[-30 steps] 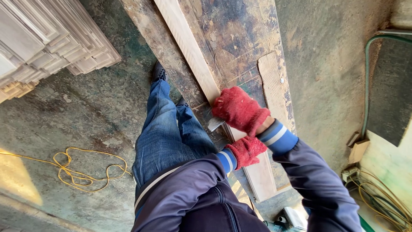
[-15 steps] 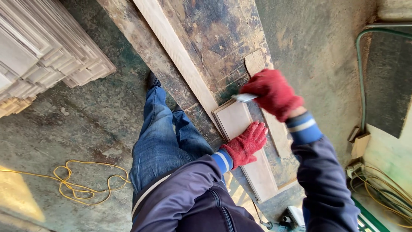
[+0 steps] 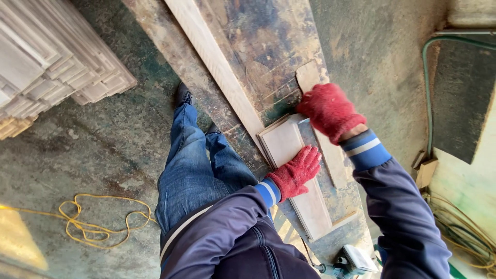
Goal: Manually sanding a wood plank with sandpaper at a workbench.
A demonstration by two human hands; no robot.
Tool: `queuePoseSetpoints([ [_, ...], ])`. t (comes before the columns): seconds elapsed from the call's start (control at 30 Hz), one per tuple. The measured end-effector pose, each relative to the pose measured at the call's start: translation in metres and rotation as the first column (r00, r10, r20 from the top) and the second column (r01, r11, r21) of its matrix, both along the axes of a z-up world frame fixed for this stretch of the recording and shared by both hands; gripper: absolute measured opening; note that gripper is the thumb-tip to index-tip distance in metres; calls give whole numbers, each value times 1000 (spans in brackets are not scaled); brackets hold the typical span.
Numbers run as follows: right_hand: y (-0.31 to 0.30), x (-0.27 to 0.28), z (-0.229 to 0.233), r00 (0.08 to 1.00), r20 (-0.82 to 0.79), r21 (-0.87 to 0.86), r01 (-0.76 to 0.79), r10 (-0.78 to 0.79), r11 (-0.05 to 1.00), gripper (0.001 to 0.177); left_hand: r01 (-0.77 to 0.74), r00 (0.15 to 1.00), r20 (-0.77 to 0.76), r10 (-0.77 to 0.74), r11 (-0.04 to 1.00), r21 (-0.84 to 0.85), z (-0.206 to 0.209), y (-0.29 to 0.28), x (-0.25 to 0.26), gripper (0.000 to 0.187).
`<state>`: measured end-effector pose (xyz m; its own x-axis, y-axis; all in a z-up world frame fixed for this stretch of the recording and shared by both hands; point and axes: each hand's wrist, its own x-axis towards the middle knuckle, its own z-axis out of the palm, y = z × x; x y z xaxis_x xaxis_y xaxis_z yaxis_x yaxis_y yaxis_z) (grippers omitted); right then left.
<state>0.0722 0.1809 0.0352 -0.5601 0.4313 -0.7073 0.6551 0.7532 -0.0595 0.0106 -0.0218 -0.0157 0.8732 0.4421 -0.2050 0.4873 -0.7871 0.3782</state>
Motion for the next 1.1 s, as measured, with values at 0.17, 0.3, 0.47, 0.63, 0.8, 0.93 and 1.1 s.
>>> queuePoseSetpoints([
  [0.17, -34, 49, 70, 173, -458, -419, 823, -872, 384, 29, 32, 990, 137, -41, 997, 70, -16, -11, 11, 67],
  [0.3, -77, 78, 43, -53, -416, -119, 993, -908, -3, 26, -332, 674, 713, 193, 941, 60, -65, -37, 13, 45],
  [0.47, -157, 74, -67, 61, -370, -170, 977, -927, 132, 27, -109, 894, 440, 89, 994, 20, -61, -37, -57, 60],
  [0.63, -107, 23, -52, 513, -596, 189, 837, -617, 513, 16, -78, 936, 345, 75, 997, -5, -77, -48, -45, 71],
  [0.8, -120, 35, -31, 821, -523, 583, 540, -227, 607, 18, -110, 947, 313, 66, 986, 126, -72, -42, -45, 69],
  [0.93, -151, 56, -15, 640, -476, 256, 757, -603, 601, 16, -126, 941, 321, 111, 992, 26, -51, -35, -50, 57],
  [1.1, -108, 12, -35, 591, -587, 250, 783, -554, 570, 15, -149, 944, 311, 115, 985, 88, -51, -34, -44, 67],
])
